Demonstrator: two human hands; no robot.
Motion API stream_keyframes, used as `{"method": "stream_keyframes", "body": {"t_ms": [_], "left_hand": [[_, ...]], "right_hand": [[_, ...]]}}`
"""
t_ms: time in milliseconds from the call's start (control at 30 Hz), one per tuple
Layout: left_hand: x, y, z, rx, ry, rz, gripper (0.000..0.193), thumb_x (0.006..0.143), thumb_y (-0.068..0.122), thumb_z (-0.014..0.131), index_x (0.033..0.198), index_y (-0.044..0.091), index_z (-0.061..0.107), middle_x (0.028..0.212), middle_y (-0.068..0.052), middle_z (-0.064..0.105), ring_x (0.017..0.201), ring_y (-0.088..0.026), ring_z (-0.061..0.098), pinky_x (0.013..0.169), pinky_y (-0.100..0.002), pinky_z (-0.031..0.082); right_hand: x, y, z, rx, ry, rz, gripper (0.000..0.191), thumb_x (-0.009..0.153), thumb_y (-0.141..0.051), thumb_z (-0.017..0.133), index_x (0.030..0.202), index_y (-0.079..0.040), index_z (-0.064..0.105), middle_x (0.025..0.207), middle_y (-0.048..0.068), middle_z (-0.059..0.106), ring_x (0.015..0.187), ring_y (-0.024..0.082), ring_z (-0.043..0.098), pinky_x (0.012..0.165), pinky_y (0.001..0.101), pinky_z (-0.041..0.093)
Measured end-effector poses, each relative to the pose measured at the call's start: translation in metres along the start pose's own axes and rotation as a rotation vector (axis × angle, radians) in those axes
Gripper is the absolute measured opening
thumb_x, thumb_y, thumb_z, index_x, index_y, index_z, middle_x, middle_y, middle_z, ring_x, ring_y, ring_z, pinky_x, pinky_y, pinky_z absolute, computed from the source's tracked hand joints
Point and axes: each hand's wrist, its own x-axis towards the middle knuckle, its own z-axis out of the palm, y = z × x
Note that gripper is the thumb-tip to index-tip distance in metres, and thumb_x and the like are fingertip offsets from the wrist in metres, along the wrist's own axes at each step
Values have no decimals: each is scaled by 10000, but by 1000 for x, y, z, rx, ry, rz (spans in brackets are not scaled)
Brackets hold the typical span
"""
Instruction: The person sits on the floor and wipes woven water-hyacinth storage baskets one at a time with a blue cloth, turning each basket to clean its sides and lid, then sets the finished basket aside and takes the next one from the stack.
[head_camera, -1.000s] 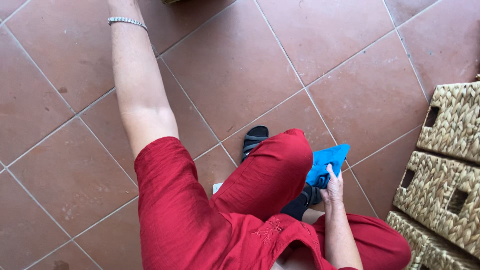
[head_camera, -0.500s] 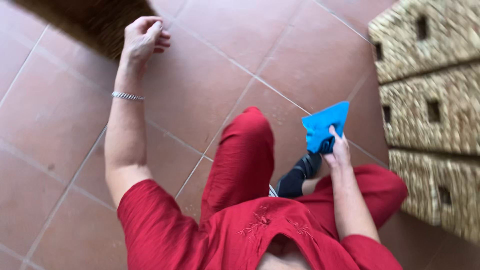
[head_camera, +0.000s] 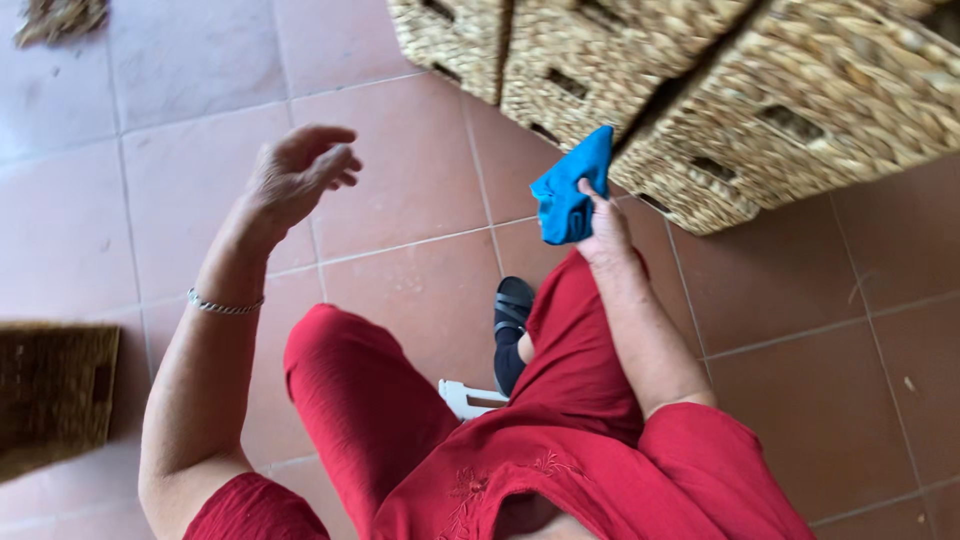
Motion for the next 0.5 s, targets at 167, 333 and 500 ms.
{"method": "stream_keyframes", "body": {"t_ms": [167,333,500], "left_hand": [[100,99,138,-63,-231,214,298,1100,218,599,1288,-5,657,1036,-79,751,913,-131,730,788,-278,596],[151,163,288,-295,-395,391,300,1106,194,637,1322,-14,635,1089,-94,755,953,-143,756,851,-304,644],[158,181,428,-648,-614,372,383,1093,258,589,1343,-30,632,1322,-151,702,1242,-241,710,1077,-419,543]], "right_hand": [[-10,-32,-16,118,18,-236,608,946,-207,740,1476,-57,481,1250,133,679,1055,320,709,844,555,618],[-44,-62,-24,187,84,-395,576,943,-226,718,1440,-68,472,1184,141,687,979,321,714,766,546,617],[-71,-83,-33,376,23,-320,551,963,-243,682,1441,-70,469,1175,138,688,993,312,704,810,522,609]]}}
